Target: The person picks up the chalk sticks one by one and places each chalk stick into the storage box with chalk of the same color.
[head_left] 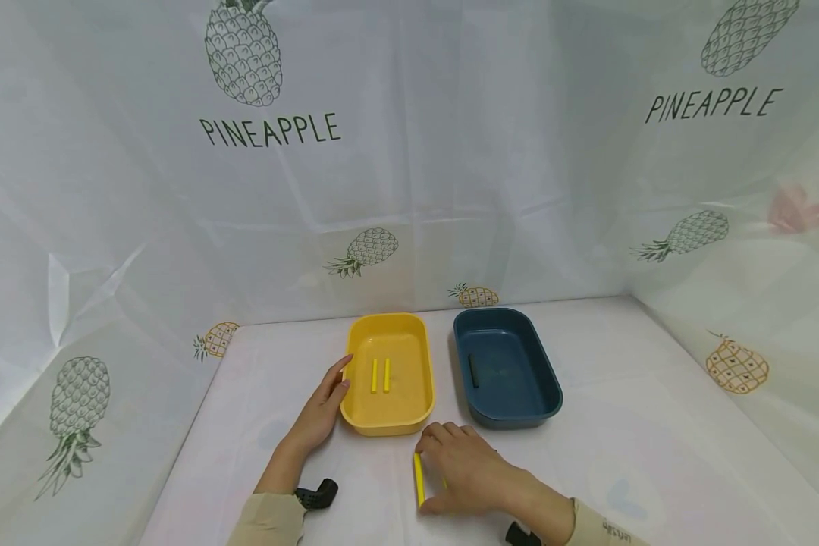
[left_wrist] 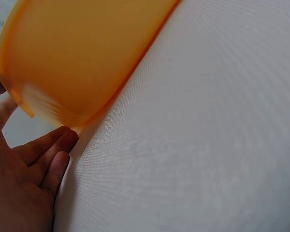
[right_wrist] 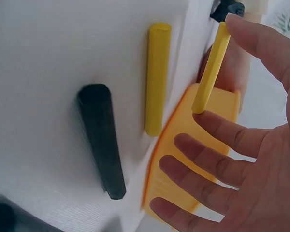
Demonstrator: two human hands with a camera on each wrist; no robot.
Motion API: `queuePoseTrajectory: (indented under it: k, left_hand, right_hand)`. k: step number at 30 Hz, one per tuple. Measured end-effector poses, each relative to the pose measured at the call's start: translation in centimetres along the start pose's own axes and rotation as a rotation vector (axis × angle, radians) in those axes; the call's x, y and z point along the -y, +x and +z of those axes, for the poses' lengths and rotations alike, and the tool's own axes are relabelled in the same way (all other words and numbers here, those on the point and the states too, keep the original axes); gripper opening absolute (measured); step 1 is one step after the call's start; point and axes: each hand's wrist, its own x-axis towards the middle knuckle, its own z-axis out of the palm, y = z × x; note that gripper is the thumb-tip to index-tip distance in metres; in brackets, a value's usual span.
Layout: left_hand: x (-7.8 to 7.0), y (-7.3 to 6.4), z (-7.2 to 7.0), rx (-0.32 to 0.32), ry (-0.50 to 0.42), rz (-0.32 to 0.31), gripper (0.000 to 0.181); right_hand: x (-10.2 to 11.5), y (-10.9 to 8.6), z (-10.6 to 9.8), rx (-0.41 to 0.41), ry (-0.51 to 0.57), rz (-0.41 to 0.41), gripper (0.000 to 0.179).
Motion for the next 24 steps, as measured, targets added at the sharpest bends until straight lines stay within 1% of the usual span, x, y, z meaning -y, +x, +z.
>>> queuePoseTrajectory:
  k: [11, 24]
  left_hand:
    - [0.0, -0.1, 0.0, -0.001, -0.004, -0.004, 0.045]
    - [-0.4, -0.1, 0.2, -0.009, -0.012, 0.004, 0.047]
  right_hand:
    - [-0.4, 0.1, -1.1, 0.009, 0.062, 0.008, 0.065]
    - [-0.6, 0.0, -2.7, -0.023, 0.099, 0.022, 0.069]
